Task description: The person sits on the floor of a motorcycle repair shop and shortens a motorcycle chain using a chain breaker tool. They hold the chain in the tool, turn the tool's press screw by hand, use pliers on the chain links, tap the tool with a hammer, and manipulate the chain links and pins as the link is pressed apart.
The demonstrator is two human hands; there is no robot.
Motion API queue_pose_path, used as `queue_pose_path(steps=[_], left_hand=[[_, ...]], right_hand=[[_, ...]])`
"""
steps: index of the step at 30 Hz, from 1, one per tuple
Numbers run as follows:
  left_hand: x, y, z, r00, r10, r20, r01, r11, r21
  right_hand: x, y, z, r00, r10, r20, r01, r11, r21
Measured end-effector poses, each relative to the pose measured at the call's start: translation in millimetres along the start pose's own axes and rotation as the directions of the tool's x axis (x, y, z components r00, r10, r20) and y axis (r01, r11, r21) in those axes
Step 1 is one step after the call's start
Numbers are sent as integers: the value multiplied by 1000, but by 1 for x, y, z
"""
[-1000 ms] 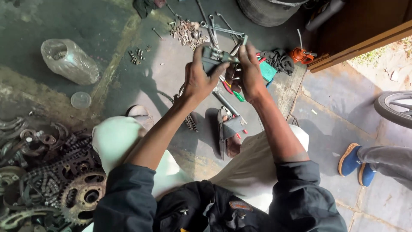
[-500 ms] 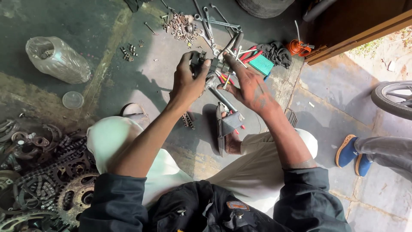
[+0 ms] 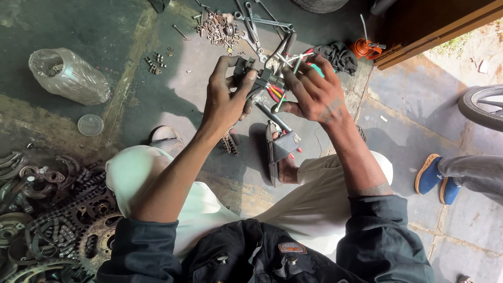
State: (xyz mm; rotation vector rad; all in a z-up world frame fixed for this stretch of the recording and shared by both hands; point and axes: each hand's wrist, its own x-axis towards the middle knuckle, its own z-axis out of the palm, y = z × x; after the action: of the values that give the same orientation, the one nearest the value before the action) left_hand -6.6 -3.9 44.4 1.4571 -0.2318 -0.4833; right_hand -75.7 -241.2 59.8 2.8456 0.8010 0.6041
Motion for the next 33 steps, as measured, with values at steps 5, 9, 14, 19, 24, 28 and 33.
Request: queue_pose_path(steps=[5, 9, 14, 19, 24, 28, 33], left_hand=[[-6, 2, 1, 999, 44, 25, -44, 999, -19], [-8, 1, 1, 982, 191, 9, -191, 982, -8], [-4, -13, -3, 873, 487, -40, -480, 869, 120], [-1, -21, 4, 853, 507, -123, -498, 861, 102], [36, -54, 18, 825, 510, -243, -443, 851, 281], [32, -35, 10, 719, 645, -259, -568, 760, 316], [12, -6, 2, 968, 177, -179, -213, 954, -211]], right_hand=[[6, 5, 5, 912, -152, -382, 65, 971, -231], [15, 0, -2, 914, -129, -385, 54, 978, -200], [20, 1, 11, 862, -196, -468, 59, 955, -292], [22, -36, 73, 795, -79, -601, -12, 989, -146], [46, -45, 62, 350, 799, 488, -398, -345, 850], [53, -24, 27, 457, 590, 666, -387, -543, 746], [44, -9, 3, 662, 663, 350, -469, 2, 883]])
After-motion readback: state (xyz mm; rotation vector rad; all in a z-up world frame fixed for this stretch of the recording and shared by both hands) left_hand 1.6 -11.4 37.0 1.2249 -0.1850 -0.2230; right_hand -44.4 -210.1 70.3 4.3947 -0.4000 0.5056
